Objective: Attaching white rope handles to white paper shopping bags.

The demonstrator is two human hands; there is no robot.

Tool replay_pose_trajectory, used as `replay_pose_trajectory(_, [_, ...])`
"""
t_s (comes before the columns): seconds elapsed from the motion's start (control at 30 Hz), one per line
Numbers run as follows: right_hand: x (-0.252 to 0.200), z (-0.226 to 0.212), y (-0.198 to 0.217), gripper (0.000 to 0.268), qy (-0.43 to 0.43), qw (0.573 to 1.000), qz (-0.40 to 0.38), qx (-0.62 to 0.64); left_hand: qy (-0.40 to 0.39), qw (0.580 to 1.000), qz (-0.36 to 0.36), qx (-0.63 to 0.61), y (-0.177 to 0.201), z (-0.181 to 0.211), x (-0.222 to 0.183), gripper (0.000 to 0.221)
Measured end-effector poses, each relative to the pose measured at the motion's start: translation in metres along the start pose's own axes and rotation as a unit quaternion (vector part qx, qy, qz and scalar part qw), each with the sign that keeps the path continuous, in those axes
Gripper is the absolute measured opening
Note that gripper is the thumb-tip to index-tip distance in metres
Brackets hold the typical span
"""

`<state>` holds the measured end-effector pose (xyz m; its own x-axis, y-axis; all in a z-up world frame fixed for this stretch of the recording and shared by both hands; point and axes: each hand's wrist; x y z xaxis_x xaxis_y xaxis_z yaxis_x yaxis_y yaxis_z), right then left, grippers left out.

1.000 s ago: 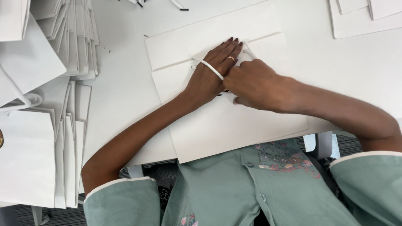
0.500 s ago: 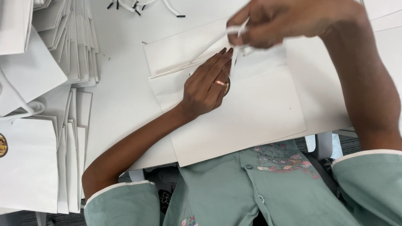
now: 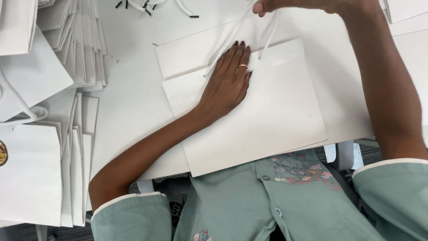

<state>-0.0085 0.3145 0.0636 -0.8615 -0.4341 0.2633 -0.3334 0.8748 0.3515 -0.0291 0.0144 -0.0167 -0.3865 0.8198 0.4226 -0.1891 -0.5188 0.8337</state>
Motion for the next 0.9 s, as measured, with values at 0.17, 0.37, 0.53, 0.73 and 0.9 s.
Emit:
replay_pose_trajectory(0.17, [-0.030,0.049,0.000,0.083,-0.314,0.803,-0.035,-0.506,0.003,1.000,-0.018,0.001,0.002,0.000,0.001,0.049])
replay_pose_trajectory(0.37, [-0.004,0.019,-0.014,0.110,-0.269,0.788,-0.128,-0.539,-0.001,1.000,-0.014,0.004,-0.002,-0.001,-0.003,0.047])
replay_pose_trajectory(0.53, [-0.010,0.023,-0.007,0.109,-0.330,0.770,-0.159,-0.522,0.048,0.994,0.066,0.068,0.009,0.002,-0.001,0.049])
replay_pose_trajectory(0.73, [-0.003,-0.031,-0.002,0.079,-0.399,0.851,-0.136,-0.315,0.025,0.995,0.090,0.031,0.006,-0.001,-0.009,0.043])
replay_pose_trajectory(0.9, [-0.010,-0.092,0.019,0.041,-0.441,0.813,-0.044,-0.377,-0.187,0.954,0.200,0.119,0.036,0.033,-0.019,0.031])
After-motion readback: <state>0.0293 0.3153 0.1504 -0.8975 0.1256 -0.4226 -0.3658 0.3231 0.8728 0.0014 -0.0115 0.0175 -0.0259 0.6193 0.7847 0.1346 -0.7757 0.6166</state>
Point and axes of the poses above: each hand's wrist, its own x-axis towards the middle knuckle, its own y-axis out of the back of the hand, z = x × y, and after that the axes turned 7 degrees about y, right-handed
